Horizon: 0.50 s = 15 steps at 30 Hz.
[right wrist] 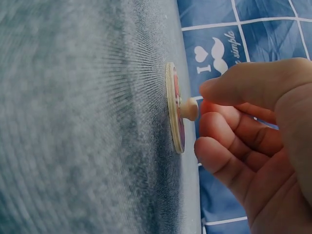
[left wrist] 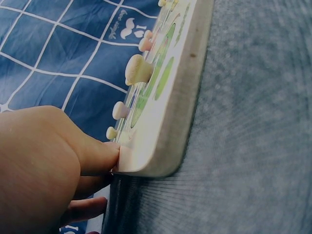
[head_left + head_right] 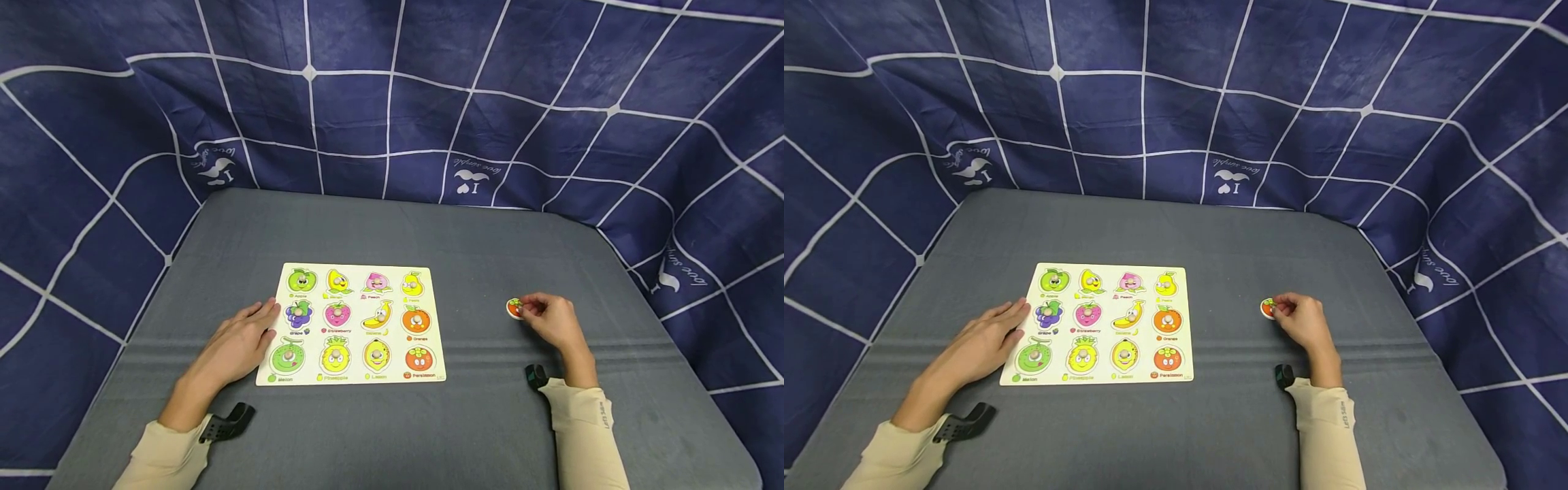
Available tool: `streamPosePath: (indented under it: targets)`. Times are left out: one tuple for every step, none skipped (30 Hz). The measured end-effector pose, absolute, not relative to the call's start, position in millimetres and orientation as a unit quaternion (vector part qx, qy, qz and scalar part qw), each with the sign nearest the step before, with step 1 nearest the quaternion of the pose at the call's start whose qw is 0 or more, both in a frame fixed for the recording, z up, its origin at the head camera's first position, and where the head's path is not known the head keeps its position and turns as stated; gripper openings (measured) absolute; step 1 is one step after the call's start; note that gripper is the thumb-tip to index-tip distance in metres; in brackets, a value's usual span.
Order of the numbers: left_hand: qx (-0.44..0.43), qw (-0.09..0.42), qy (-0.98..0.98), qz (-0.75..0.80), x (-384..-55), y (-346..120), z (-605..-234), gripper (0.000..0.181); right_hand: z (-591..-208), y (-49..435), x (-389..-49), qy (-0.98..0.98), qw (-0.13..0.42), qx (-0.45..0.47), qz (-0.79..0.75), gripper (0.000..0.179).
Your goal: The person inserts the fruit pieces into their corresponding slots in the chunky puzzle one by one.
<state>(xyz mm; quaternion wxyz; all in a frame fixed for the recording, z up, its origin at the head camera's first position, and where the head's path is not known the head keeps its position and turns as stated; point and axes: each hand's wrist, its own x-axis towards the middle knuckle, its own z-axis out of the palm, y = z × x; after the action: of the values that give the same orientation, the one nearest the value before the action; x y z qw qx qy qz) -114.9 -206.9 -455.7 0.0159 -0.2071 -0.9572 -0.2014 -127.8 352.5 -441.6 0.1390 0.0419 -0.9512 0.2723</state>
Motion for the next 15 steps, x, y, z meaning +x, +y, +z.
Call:
streamPosePath:
  targets:
    - [-0.208, 0.018, -0.957, -0.201, -114.7, -206.8, -455.5, 0.048, -441.4, 352.5, -127.6, -0.952, 0.135, 0.041, 0.272, 0.006]
    - [-0.209, 0.020, -0.957, -0.201, -114.5, -206.8, -455.4, 0.048, -441.2, 352.5, -127.4, -0.952, 0.132, 0.040, 0.272, 0.006]
    - [-0.210, 0.021, -0.957, -0.200, -114.4, -206.7, -455.2, 0.048, -441.1, 352.5, -127.2, -0.953, 0.128, 0.038, 0.272, 0.006]
    - [-0.210, 0.023, -0.957, -0.200, -114.3, -206.6, -455.1, 0.048, -441.2, 352.6, -127.2, -0.953, 0.125, 0.037, 0.273, 0.006]
    - [-0.210, 0.023, -0.957, -0.200, -114.3, -206.5, -455.0, 0.048, -441.5, 352.8, -127.3, -0.954, 0.123, 0.036, 0.271, 0.006]
    - [-0.210, 0.024, -0.957, -0.199, -114.3, -206.4, -454.8, 0.048, -441.6, 352.7, -127.5, -0.954, 0.120, 0.037, 0.270, 0.006]
    - [-0.209, 0.024, -0.957, -0.199, -114.4, -206.4, -454.8, 0.048, -441.9, 353.0, -127.8, -0.955, 0.118, 0.037, 0.269, 0.006]
    - [-0.209, 0.024, -0.957, -0.198, -114.4, -206.4, -454.7, 0.048, -442.2, 353.1, -128.0, -0.956, 0.116, 0.038, 0.269, 0.006]
    - [-0.209, 0.023, -0.957, -0.198, -114.5, -206.3, -454.6, 0.048, -442.4, 353.2, -128.4, -0.956, 0.113, 0.038, 0.269, 0.006]
    - [-0.208, 0.022, -0.958, -0.198, -114.6, -206.3, -454.4, 0.048, -442.6, 353.3, -128.6, -0.956, 0.113, 0.038, 0.269, 0.006]
    - [-0.208, 0.021, -0.958, -0.198, -114.7, -206.3, -454.4, 0.048, -442.8, 353.5, -128.8, -0.956, 0.112, 0.038, 0.268, 0.007]
    - [-0.208, 0.020, -0.958, -0.197, -114.7, -206.3, -454.4, 0.048, -442.8, 353.8, -128.9, -0.956, 0.111, 0.039, 0.268, 0.007]
    - [-0.207, 0.019, -0.958, -0.197, -114.7, -206.4, -454.4, 0.048, -443.1, 354.2, -129.0, -0.956, 0.111, 0.038, 0.268, 0.007]
    - [-0.207, 0.018, -0.958, -0.197, -114.7, -206.3, -454.4, 0.048, -443.1, 354.6, -129.0, -0.956, 0.110, 0.037, 0.268, 0.007]
    - [-0.207, 0.018, -0.958, -0.197, -114.7, -206.3, -454.5, 0.048, -443.0, 354.8, -128.8, -0.956, 0.110, 0.035, 0.268, 0.006]
